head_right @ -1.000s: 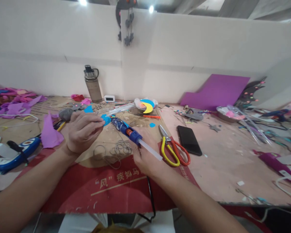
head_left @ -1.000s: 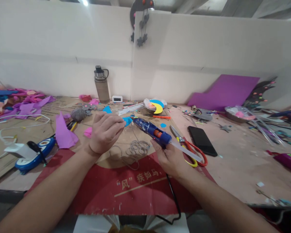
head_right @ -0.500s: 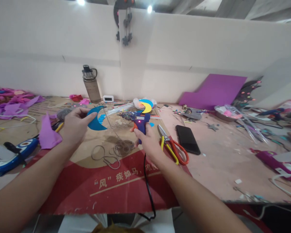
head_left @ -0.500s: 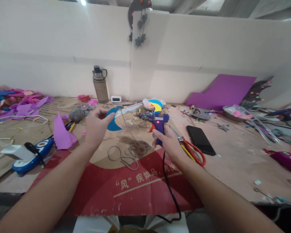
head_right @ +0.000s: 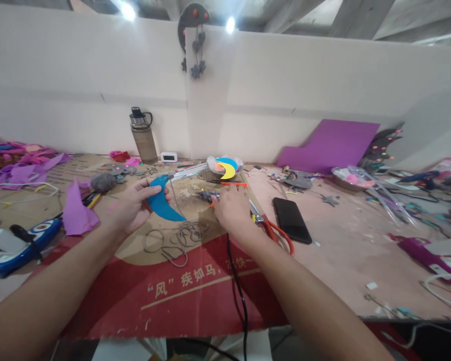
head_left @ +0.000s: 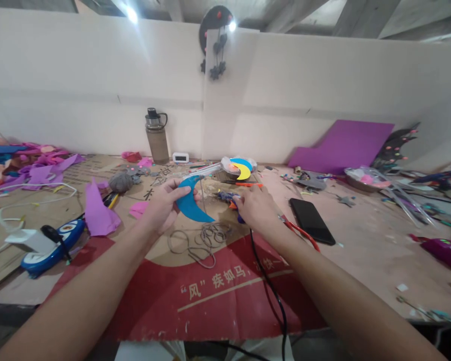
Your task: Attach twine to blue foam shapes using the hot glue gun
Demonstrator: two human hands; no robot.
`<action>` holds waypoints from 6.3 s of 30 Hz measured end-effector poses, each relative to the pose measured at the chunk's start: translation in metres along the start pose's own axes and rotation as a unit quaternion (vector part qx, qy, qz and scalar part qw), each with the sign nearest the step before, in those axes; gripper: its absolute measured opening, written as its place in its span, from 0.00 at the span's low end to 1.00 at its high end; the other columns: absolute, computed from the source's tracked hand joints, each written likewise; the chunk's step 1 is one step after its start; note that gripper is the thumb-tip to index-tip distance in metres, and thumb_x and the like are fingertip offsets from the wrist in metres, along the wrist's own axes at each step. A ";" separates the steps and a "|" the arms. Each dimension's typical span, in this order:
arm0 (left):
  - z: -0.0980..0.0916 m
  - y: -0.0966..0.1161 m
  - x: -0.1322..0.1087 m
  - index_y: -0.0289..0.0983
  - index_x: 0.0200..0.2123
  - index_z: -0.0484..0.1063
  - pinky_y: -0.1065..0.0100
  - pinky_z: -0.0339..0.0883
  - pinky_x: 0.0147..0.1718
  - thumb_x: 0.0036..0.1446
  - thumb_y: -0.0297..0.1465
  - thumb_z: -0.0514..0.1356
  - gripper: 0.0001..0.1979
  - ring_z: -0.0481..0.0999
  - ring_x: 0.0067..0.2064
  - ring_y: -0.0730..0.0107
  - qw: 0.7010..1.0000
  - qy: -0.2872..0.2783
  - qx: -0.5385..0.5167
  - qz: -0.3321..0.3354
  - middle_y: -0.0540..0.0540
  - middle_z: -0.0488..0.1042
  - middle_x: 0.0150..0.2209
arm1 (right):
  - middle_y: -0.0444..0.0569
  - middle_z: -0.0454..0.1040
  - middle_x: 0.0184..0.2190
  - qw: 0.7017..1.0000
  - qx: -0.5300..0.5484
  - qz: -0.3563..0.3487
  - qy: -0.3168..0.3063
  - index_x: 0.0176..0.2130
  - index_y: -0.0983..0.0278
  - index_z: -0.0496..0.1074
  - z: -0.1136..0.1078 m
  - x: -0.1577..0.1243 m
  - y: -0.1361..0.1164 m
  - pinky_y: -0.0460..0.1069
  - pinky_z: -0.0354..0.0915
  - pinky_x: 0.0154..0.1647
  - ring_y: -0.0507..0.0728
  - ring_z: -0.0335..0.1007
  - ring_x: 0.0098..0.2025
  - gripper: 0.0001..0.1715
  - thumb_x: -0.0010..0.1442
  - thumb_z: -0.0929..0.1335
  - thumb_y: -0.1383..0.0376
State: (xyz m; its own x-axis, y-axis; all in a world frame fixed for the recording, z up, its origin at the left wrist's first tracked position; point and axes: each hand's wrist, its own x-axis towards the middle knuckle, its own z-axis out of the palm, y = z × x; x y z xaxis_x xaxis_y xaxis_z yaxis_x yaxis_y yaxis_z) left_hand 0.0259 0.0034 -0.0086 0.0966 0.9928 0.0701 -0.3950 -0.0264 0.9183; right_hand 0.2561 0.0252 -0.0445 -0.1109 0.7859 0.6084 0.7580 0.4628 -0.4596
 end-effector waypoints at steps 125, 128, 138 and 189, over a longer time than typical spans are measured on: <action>0.017 -0.009 -0.026 0.37 0.30 0.67 0.68 0.70 0.21 0.52 0.38 0.62 0.11 0.74 0.23 0.68 0.949 0.012 0.313 0.045 0.48 0.75 0.22 | 0.54 0.69 0.35 0.986 -0.033 -0.163 0.003 0.36 0.65 0.70 -0.010 -0.011 -0.071 0.51 0.63 0.39 0.56 0.65 0.37 0.14 0.67 0.58 0.66; 0.015 -0.007 -0.024 0.36 0.30 0.70 0.69 0.70 0.23 0.52 0.38 0.63 0.11 0.74 0.23 0.70 0.952 -0.027 0.302 0.033 0.47 0.76 0.24 | 0.51 0.70 0.34 0.991 0.025 -0.129 0.005 0.34 0.65 0.70 -0.014 -0.007 -0.069 0.49 0.61 0.37 0.54 0.65 0.35 0.10 0.64 0.62 0.67; 0.006 -0.012 -0.013 0.34 0.33 0.75 0.72 0.70 0.27 0.43 0.37 0.70 0.16 0.74 0.26 0.74 0.987 -0.066 0.140 -0.048 0.48 0.76 0.27 | 0.41 0.66 0.24 0.925 0.356 0.091 -0.097 0.29 0.62 0.70 -0.007 0.000 -0.057 0.47 0.56 0.28 0.49 0.58 0.26 0.09 0.58 0.67 0.60; -0.019 -0.022 0.017 0.31 0.25 0.73 0.75 0.69 0.30 0.44 0.31 0.70 0.10 0.70 0.26 0.78 0.999 0.035 0.000 -0.015 0.48 0.72 0.24 | 0.45 0.72 0.28 0.964 0.253 0.077 0.034 0.29 0.63 0.69 -0.004 -0.002 -0.048 0.49 0.61 0.35 0.53 0.66 0.32 0.17 0.64 0.61 0.57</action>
State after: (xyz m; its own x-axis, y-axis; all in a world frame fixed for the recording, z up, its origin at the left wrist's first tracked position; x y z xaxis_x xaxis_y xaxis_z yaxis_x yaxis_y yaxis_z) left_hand 0.0185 0.0228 -0.0347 0.0442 0.9989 0.0150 -0.3921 0.0035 0.9199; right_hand 0.2226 -0.0002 -0.0205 0.0335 0.8401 0.5414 0.3497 0.4976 -0.7938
